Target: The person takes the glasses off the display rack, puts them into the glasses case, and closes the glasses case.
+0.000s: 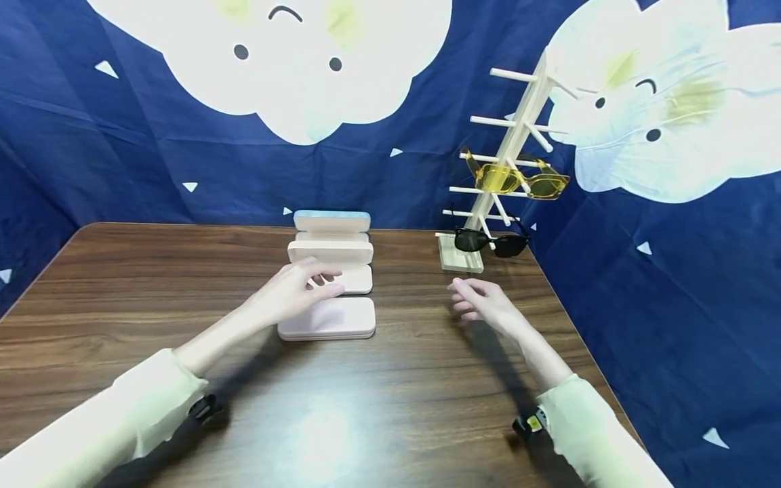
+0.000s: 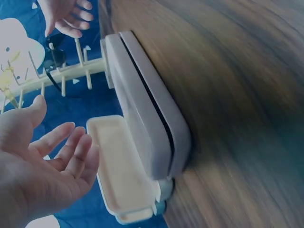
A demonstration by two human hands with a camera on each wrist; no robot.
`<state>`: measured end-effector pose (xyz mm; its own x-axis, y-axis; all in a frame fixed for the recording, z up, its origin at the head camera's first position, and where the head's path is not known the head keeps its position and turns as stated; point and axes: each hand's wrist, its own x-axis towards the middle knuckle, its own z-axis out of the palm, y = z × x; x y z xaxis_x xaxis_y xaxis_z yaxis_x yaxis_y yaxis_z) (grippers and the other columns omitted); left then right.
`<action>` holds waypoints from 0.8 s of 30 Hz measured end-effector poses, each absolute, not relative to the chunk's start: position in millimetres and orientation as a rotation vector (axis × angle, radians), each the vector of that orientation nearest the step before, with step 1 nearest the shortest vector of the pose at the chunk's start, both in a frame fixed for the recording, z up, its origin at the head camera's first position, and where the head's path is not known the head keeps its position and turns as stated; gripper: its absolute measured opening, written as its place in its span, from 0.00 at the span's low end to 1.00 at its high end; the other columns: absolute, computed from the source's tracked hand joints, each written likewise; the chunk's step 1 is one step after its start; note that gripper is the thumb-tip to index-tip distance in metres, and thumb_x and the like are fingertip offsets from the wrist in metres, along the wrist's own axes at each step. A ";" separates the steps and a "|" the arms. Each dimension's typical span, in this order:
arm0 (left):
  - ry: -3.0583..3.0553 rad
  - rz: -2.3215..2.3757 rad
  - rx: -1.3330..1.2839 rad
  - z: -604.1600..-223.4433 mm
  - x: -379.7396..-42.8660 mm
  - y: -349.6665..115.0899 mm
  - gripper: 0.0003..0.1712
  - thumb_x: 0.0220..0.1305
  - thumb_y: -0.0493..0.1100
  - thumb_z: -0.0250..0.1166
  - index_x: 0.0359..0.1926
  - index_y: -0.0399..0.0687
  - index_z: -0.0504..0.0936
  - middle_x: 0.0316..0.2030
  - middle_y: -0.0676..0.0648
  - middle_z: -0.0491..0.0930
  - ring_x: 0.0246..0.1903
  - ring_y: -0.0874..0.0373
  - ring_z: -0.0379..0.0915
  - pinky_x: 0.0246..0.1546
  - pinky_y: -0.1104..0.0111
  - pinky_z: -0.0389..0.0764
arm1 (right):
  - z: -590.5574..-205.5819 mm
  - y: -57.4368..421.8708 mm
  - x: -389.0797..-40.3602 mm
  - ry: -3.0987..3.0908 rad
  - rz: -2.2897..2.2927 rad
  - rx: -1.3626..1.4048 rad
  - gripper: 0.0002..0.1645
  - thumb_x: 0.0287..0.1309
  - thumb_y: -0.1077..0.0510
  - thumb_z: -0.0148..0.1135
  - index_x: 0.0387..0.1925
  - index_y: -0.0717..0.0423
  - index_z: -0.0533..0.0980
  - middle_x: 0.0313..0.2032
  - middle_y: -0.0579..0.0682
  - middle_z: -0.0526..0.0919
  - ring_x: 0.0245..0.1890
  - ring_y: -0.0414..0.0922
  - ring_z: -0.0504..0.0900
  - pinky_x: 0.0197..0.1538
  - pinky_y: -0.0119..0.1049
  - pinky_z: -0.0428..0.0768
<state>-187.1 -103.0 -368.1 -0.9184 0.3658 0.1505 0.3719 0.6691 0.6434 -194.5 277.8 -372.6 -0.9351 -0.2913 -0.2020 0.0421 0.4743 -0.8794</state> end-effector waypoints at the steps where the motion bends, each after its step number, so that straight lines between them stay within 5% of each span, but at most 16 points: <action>1: -2.848 -1.130 -0.644 -367.9 -188.6 -99.9 0.24 0.69 0.55 0.65 0.59 0.46 0.85 0.46 0.46 0.86 0.48 0.51 0.82 0.56 0.54 0.76 | -370.7 282.4 -194.0 2.406 -1.445 -0.202 0.36 0.81 0.44 0.43 0.69 0.73 0.67 0.61 0.73 0.76 0.50 0.43 0.86 0.54 0.41 0.86; 9: -2.825 -1.359 -0.632 -363.1 -195.8 -76.1 0.23 0.69 0.54 0.65 0.58 0.48 0.85 0.46 0.50 0.86 0.47 0.56 0.81 0.54 0.61 0.80 | -361.6 306.6 -192.9 2.416 -1.469 -0.158 0.40 0.81 0.42 0.41 0.68 0.76 0.64 0.43 0.43 0.87 0.45 0.38 0.88 0.49 0.35 0.87; 17: -2.835 -1.477 -0.636 -363.4 -201.0 -55.3 0.24 0.70 0.59 0.64 0.58 0.51 0.85 0.46 0.52 0.86 0.47 0.57 0.80 0.52 0.63 0.79 | -355.8 326.3 -196.4 2.402 -1.501 -0.079 0.46 0.80 0.36 0.36 0.66 0.78 0.65 0.39 0.41 0.89 0.42 0.35 0.89 0.48 0.35 0.88; 24: -2.768 -1.493 -0.682 -360.5 -211.3 -32.6 0.23 0.71 0.58 0.64 0.57 0.50 0.85 0.46 0.51 0.87 0.49 0.57 0.81 0.55 0.62 0.79 | -350.6 344.9 -204.4 2.277 -1.694 0.052 0.40 0.78 0.32 0.37 0.59 0.64 0.71 0.34 0.39 0.89 0.38 0.35 0.89 0.44 0.31 0.88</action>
